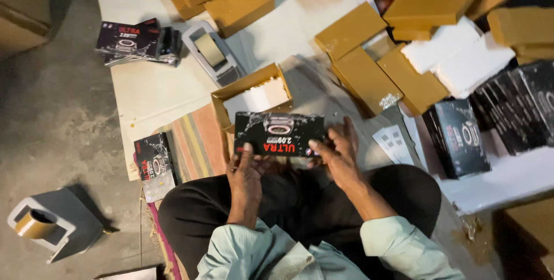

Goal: The person places a smartwatch and its accessories into a product box, closes the box, and then places it into a larger cardboard shipping box. They then seal the shipping box using a tape dispenser.

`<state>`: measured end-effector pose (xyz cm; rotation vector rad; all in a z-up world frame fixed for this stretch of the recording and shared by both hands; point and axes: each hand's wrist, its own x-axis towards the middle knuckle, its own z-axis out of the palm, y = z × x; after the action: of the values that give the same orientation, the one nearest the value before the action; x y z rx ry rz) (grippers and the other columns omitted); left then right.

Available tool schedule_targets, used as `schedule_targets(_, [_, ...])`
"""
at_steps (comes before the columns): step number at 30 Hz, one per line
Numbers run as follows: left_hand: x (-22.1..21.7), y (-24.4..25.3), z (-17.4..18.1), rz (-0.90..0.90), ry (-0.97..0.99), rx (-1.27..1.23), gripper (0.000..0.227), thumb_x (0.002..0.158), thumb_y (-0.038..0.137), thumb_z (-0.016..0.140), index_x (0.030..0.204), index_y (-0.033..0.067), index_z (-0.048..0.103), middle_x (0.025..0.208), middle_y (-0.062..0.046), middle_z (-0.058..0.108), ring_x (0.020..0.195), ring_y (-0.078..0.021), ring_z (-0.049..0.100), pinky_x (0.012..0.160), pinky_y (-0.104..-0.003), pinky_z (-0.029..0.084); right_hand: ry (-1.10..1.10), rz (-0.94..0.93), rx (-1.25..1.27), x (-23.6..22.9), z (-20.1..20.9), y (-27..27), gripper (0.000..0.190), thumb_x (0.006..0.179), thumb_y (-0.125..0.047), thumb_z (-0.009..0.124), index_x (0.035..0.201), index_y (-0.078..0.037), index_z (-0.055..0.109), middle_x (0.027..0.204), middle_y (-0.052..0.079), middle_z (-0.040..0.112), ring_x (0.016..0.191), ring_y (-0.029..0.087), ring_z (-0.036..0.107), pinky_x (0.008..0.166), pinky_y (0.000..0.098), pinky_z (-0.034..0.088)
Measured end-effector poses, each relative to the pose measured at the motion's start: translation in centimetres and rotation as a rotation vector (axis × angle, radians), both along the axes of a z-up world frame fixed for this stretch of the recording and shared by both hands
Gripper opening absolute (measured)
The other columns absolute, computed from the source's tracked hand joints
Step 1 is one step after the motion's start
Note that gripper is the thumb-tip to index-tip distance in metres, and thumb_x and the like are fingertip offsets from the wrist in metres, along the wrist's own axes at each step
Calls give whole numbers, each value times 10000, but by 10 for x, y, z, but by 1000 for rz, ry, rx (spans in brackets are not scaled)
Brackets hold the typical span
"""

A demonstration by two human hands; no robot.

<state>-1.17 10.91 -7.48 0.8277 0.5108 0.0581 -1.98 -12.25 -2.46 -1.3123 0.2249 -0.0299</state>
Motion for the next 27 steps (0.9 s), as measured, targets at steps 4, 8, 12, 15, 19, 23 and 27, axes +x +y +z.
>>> schedule_targets(4, [24,35,11,122,-90,538,365,985,255,691,1236,4,604,1038,-86,675,880,-210,667,717,-380,571,62,10,-238,54,24,-5,258,938,-46,739,1101,105,606,1006,193,692,774,210,736,546,326,670])
schedule_targets(8, [71,73,23,41,78,1167,492,947,275,727,1324,-15,599,1199,-170,674,1031,-294,673,889,-395,544,-71,13,-643,109,48,18,329,889,-52,745,1182,25,617,906,114,676,686,190,699,504,315,613])
schedule_targets(12, [115,81,25,-268,223,1464,609,822,327,799,1304,0,620,1263,-245,664,1137,-373,651,944,-434,516,-125,110,-757,143,66,53,262,914,-55,735,1146,24,643,880,129,706,682,175,705,530,302,618])
schedule_targets(15, [131,77,21,-448,366,1310,469,960,381,652,1313,73,683,1204,-259,748,1163,-384,690,988,-427,528,-72,153,-698,159,69,64,271,911,-39,716,1163,25,638,903,127,720,696,172,712,528,297,627])
schedule_targets(19, [126,68,18,-242,179,1436,490,870,313,717,1259,18,667,1085,-256,734,1015,-400,700,870,-459,548,1,180,-569,153,63,56,341,895,-20,696,1229,7,628,965,116,720,743,161,713,551,281,643])
schedule_targets(23, [115,57,23,116,-127,1527,371,856,183,683,1159,-30,680,985,-258,691,872,-439,669,753,-510,537,9,143,-620,139,56,46,367,892,-7,699,1250,28,629,997,135,720,744,178,710,533,290,627])
schedule_targets(27, [118,51,32,-239,15,1479,183,959,212,646,1046,74,729,1053,-181,725,965,-382,697,849,-478,554,55,141,-638,132,56,34,336,907,-18,709,1226,57,632,1003,152,703,710,206,713,536,297,609])
